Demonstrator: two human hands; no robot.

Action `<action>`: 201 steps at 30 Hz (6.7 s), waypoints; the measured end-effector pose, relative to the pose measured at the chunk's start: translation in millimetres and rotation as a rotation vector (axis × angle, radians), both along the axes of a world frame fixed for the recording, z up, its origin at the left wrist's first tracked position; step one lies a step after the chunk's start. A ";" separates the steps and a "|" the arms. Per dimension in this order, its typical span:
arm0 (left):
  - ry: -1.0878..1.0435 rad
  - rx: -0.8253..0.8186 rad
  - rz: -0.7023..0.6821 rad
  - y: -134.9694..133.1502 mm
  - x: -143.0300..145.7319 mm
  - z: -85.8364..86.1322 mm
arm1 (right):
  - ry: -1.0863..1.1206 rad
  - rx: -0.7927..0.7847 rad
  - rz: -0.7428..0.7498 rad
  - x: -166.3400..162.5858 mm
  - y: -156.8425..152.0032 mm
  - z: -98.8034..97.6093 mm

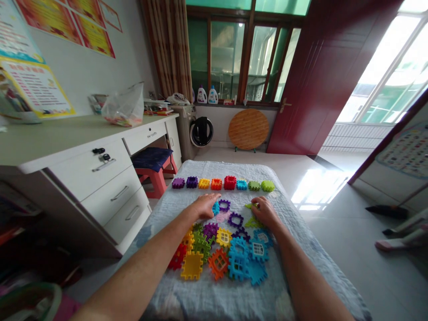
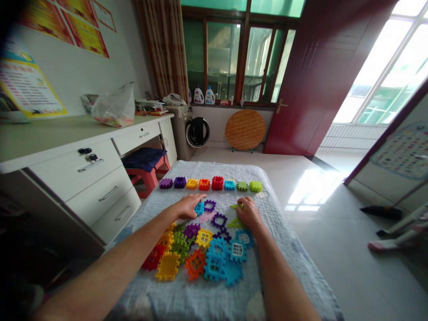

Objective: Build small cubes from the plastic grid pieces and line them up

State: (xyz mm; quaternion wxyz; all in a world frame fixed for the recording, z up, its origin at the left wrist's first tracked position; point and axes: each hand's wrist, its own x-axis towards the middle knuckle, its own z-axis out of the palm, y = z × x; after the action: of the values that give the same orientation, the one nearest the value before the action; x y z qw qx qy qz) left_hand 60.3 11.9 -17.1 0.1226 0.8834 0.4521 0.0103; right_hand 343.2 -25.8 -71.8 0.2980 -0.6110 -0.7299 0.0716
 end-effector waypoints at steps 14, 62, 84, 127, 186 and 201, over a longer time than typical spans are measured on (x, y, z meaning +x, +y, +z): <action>-0.023 -0.017 -0.018 1.1 9.5 3.5 | -0.048 0.067 -0.018 -14.9 -7.4 14.5; -0.882 -0.007 0.452 -11.3 -122.1 -55.1 | -0.460 -0.275 0.283 -120.1 15.4 54.1; -0.926 -0.052 0.484 -16.9 -119.7 -42.7 | -0.477 -0.267 -0.037 -29.7 84.0 90.3; -0.894 -0.060 0.487 -17.7 -121.0 -42.0 | -0.460 -0.301 -0.012 -28.6 102.5 86.6; -0.176 0.160 -0.377 -158.8 19.2 -6.6 | -0.250 -0.352 0.335 -28.1 -132.9 63.3; -0.414 0.212 -0.069 -101.5 19.0 1.4 | -0.023 -0.089 0.159 -35.3 -88.9 55.9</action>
State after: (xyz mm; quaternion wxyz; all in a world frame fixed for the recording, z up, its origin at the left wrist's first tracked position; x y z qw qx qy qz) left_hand 79.4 -89.6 -15.7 0.1197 0.8853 0.3834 0.2344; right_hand 307.9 -114.6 -15.8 0.2554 -0.5645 -0.7757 0.1202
